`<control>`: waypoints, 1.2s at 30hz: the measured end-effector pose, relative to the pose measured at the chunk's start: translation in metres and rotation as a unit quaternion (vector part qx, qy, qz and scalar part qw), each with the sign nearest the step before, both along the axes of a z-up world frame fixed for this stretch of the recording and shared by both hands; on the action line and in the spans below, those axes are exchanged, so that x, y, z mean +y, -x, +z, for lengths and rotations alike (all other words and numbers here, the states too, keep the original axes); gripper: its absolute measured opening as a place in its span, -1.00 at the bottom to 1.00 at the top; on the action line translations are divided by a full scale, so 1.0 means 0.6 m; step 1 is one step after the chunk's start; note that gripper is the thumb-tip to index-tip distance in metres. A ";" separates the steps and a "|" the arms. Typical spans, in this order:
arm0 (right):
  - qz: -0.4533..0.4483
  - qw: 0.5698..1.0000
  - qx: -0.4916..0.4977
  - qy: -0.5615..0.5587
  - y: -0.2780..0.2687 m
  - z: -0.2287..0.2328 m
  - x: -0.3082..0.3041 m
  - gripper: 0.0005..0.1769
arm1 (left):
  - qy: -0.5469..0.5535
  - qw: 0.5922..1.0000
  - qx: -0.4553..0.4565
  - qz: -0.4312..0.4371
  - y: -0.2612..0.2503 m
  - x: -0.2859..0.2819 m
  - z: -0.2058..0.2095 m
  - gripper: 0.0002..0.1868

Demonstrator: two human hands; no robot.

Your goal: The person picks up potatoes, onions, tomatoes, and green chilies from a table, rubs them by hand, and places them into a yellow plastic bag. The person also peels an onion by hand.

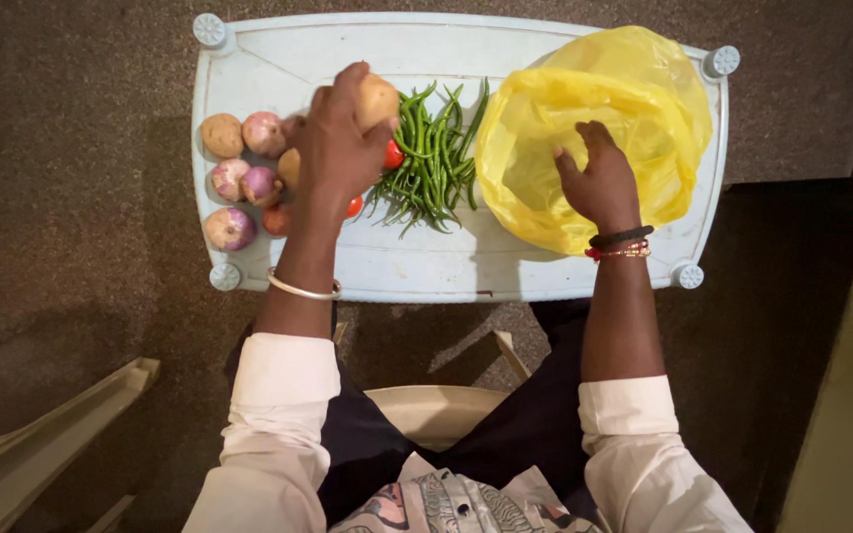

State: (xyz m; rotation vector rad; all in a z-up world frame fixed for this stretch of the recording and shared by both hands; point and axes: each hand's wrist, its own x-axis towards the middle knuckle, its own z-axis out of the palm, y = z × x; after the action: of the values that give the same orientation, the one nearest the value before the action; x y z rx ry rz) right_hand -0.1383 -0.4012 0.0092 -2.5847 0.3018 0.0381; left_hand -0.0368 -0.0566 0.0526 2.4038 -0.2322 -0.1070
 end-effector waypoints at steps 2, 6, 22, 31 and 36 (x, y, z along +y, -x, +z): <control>0.039 0.999 -0.024 -0.008 0.005 0.013 0.014 -0.46 | 0.124 0.990 0.062 0.009 0.013 -0.015 -0.001 -0.36; 0.042 0.999 -0.009 -0.029 0.014 0.034 0.056 -0.54 | 0.274 0.957 0.081 -0.046 0.024 -0.044 -0.012 -0.48; -0.207 0.771 0.030 -0.602 0.034 0.120 0.202 -0.30 | 0.205 0.975 0.004 -0.085 0.123 -0.132 0.038 -0.49; -0.057 0.833 0.008 -0.550 0.049 0.093 0.188 -0.24 | 0.140 0.971 -0.002 -0.193 0.108 -0.121 0.046 -0.42; -0.030 0.816 -0.029 -0.576 0.054 0.108 0.196 -0.29 | 0.093 0.984 0.042 -0.145 0.117 -0.125 0.025 -0.39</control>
State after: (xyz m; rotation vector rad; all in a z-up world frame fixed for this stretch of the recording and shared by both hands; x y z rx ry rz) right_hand -0.1709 -0.2838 0.0739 -1.3550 0.2252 0.0870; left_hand -0.1071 -0.1314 0.0679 2.1622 -0.5297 -0.3055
